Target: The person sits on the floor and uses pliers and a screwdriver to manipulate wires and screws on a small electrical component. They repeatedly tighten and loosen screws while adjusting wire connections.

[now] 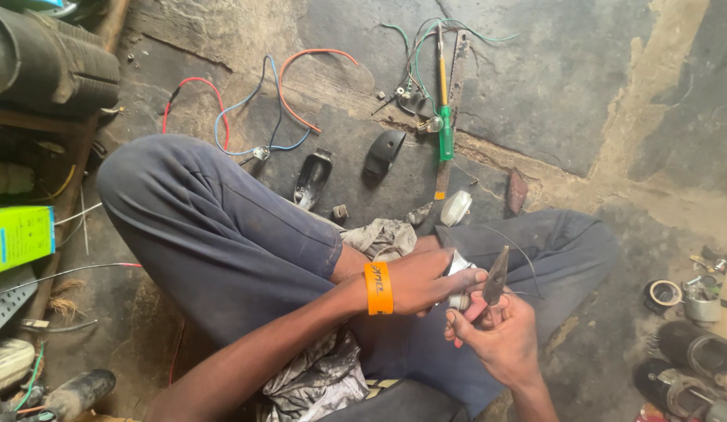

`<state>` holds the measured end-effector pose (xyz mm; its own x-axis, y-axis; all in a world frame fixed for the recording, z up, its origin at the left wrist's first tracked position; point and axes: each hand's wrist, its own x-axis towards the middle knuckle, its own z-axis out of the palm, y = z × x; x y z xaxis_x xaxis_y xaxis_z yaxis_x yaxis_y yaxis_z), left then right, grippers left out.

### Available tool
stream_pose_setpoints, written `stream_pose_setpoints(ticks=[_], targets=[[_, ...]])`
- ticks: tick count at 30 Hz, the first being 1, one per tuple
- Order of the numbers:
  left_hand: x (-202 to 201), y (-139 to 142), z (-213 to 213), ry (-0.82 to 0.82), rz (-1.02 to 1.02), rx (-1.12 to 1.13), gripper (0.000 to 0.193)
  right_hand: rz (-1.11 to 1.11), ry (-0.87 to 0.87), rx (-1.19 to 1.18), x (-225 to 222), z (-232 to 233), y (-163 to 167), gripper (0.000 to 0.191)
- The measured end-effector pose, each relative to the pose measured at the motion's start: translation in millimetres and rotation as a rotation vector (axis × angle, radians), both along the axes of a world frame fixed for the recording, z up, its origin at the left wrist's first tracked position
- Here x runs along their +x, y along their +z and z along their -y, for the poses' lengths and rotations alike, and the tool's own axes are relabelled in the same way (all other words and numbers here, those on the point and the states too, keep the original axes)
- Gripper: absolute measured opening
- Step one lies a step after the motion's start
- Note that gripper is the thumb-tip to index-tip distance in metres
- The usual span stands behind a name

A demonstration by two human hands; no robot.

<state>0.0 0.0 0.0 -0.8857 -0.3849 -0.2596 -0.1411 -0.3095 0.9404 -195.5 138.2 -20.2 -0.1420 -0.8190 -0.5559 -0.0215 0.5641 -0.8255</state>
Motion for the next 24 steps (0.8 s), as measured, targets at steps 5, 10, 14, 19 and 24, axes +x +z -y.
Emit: stream_pose_setpoints(ticks=[5,10,14,19,24], targets=[[-1,-8,-3,-0.025,0.03,-0.019,0.057,-0.009,-0.015,0.045,2,-1,2,0.033],[3,-20,-6,0.058,-0.008,-0.045,0.05,-0.017,0.071,0.048,1,4,4,0.026],[1,-45,-11,0.277,0.023,0.217,0.043,0.135,0.065,0.07,4,11,6,0.041],[3,-80,-6,0.42,-0.192,0.084,0.047,0.43,-0.059,0.235,4,-8,21,0.053],[-12,-85,-25,0.198,-0.167,0.055,0.041,0.457,-0.005,0.336,10,-39,0,0.041]])
